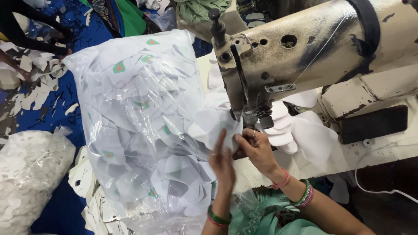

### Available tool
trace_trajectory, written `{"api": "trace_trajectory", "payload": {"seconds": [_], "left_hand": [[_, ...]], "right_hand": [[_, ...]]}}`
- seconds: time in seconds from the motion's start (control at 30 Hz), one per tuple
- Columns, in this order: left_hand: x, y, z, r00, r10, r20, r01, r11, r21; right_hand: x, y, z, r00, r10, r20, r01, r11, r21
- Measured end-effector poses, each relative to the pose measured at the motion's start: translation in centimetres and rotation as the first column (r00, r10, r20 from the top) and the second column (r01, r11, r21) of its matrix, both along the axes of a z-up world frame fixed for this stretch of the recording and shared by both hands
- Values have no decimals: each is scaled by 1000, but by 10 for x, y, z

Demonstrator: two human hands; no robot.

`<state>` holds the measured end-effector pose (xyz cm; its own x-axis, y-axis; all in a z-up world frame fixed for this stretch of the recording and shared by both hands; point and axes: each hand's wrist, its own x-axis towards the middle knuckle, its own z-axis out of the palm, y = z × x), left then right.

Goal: The person operates a sewing machine to stitch white fabric pieces, likely mask components. They pick up pieces from a plastic bag, align them under the needle, sew them, and place the finished items into a pile on the machine table.

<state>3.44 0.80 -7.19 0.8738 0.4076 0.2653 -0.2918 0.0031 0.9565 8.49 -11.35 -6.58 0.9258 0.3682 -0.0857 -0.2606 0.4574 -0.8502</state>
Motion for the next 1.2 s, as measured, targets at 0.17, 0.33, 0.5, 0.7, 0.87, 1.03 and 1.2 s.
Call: {"api": "trace_trajectory", "payload": {"seconds": [0.17,0.33,0.5,0.7,0.87,1.03,1.2], "left_hand": [[10,41,18,987,-113,-117,69,943,-327],[8,35,54,937,-292,-193,210,910,-357],[9,29,55,942,-215,-258,147,955,-257],[11,18,68,952,-179,-249,134,973,-187],[19,15,68,963,-150,-224,120,983,-142],[27,14,68,971,-124,-207,105,989,-101],[32,11,59,979,-75,-191,64,996,-63]], "right_hand": [[-1,-6,21,998,-43,36,50,970,-239],[-5,-11,18,998,-69,-9,64,965,-252],[-10,-12,19,986,-130,105,160,918,-363],[-1,-13,19,988,-150,49,157,953,-258],[2,-18,24,986,-129,101,152,951,-270],[-2,-26,26,991,-110,71,125,956,-266],[-6,-30,12,990,-91,109,122,938,-326]]}}
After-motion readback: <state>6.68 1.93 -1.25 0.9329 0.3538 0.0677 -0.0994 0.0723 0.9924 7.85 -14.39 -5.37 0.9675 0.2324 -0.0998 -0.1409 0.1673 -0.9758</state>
